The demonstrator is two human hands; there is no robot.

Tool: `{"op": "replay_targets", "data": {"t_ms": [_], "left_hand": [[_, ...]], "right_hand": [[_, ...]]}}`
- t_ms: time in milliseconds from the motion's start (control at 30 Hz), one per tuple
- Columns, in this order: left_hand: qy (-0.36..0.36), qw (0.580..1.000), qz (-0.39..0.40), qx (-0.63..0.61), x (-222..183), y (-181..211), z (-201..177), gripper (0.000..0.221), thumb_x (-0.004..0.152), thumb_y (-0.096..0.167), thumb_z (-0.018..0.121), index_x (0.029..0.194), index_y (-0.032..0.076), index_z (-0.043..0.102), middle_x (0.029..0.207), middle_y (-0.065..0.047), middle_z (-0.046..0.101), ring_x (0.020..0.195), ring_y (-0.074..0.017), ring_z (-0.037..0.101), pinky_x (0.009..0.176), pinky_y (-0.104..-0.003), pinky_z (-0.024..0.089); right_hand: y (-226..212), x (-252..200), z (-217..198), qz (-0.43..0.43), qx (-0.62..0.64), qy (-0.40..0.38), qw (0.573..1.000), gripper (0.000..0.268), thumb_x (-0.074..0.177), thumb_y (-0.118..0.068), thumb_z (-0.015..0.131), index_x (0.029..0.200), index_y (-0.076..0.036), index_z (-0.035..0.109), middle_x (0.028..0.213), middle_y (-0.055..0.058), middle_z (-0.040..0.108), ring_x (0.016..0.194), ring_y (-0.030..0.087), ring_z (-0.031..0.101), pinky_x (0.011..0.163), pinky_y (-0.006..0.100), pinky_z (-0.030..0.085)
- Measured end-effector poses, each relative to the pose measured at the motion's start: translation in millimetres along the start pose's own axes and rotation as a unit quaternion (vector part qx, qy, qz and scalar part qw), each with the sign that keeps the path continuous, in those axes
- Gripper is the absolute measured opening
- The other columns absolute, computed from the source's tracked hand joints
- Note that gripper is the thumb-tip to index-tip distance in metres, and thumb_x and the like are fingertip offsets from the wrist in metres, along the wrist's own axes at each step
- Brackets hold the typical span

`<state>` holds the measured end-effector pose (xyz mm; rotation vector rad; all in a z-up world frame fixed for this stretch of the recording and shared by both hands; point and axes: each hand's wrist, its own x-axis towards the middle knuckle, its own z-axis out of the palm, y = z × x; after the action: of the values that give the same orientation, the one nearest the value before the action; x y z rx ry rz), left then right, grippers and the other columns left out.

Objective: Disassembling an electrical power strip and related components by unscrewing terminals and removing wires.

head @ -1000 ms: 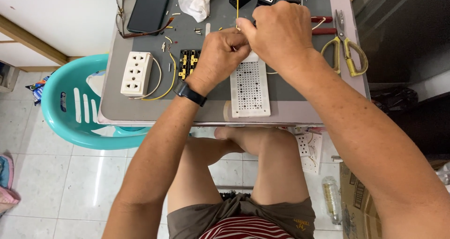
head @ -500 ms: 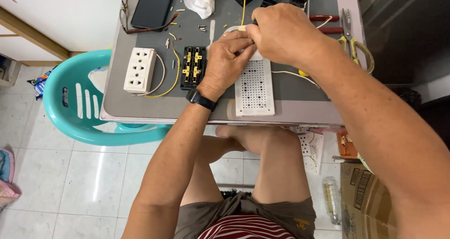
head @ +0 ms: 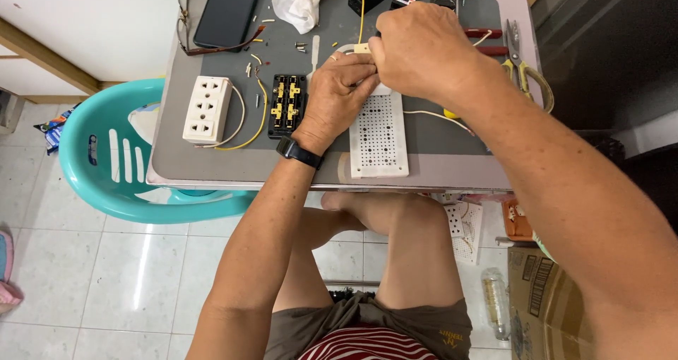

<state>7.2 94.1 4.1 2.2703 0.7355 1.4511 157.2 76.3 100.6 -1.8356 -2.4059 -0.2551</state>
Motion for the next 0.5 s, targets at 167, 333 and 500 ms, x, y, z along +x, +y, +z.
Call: {"op": "replay_targets", "data": {"t_ms": [167, 333, 500], "left_hand": [[0.016, 0.999, 0.028, 0.018, 0, 3, 1, 0.01, 0.09, 0.01, 0.067, 0.087, 0.004, 0.075, 0.098, -0.007, 0.073, 0.08, -0.0223, 0.066, 0.075, -0.035, 0.048], [0.008, 1.0, -0.002, 0.008, -4, 2, 0, 0.013, 0.09, 0.011, 0.063, 0.087, 0.008, 0.075, 0.097, -0.002, 0.073, 0.074, -0.019, 0.06, 0.07, -0.033, 0.046], [0.012, 0.999, -0.01, 0.031, -3, 6, 0, 0.011, 0.089, 0.015, 0.065, 0.083, 0.01, 0.073, 0.084, 0.003, 0.07, 0.071, -0.0203, 0.059, 0.062, -0.034, 0.047]], "right_hand": [[0, -4, 18, 0.022, -0.064, 0.179, 0.981, 0.057, 0.098, -0.053, 0.071, 0.057, -0.014, 0.061, 0.05, 0.005, 0.057, 0.048, 0.028, 0.058, 0.045, 0.043, 0.045], [-6, -7, 12, -0.019, 0.003, 0.096, 0.995, 0.038, 0.1, -0.028, 0.058, 0.068, -0.008, 0.053, 0.057, 0.009, 0.056, 0.049, 0.034, 0.054, 0.046, 0.047, 0.042], [-4, -10, 10, -0.056, 0.04, 0.12, 0.99, 0.034, 0.095, -0.022, 0.061, 0.068, -0.008, 0.045, 0.058, 0.007, 0.049, 0.05, 0.029, 0.049, 0.046, 0.045, 0.04]]}}
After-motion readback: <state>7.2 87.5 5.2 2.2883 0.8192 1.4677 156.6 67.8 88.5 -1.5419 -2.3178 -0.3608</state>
